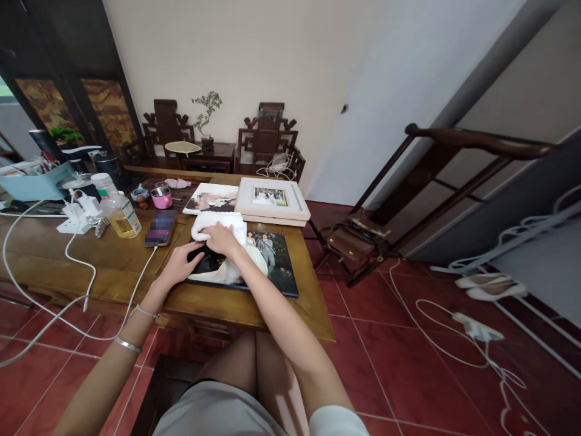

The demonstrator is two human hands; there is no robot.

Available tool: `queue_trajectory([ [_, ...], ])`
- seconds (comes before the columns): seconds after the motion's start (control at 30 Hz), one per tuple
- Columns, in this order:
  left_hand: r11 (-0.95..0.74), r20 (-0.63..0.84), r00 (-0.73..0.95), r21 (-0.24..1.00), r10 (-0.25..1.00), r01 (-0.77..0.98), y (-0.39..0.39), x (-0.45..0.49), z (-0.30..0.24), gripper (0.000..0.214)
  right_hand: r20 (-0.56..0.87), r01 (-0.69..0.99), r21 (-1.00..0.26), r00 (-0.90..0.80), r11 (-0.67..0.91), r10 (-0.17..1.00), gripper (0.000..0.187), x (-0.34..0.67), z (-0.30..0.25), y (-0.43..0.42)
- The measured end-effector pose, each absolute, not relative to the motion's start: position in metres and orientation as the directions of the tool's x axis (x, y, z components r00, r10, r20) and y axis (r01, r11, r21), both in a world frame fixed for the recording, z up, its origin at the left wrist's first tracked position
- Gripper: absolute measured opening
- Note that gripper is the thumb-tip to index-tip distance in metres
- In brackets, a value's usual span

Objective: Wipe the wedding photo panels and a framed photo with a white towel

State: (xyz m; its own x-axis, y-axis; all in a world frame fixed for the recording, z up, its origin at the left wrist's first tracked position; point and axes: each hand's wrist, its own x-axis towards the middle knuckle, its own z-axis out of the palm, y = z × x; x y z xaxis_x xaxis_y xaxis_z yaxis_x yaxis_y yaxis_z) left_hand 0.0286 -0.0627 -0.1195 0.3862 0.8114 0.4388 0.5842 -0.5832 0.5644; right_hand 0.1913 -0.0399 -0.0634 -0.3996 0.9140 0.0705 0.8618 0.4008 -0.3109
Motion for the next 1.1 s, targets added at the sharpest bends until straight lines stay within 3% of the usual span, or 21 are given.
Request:
queue_trajectory([
  [0.5,-0.596,0.435,0.408,0.562,0.803,0.574,-0.062,0.03,-0.123,0.04,0.096,0.961,-0.214,-0.156,0.174,0.983,0.056,0.316,-0.092,-0.088],
  [0.67,-0.601,0.428,0.423,0.553,0.799,0.577,-0.061,0.03,-0.126,0.041,0.092,0.938,-0.194,-0.273,0.286,0.958,0.058,0.306,-0.091,-0.146],
  [0.87,-0.604,0.411,0.442,0.555,0.797,0.573,-0.059,0.03,-0.127,0.042,0.046,0.818,-0.304,-0.5,0.489,0.865,0.059,0.272,-0.078,-0.224],
  [1.1,-0.601,0.406,0.443,0.567,0.799,0.564,-0.059,0.029,-0.124,0.043,0.085,0.849,-0.298,-0.432,0.437,0.898,0.058,0.29,-0.087,-0.166],
])
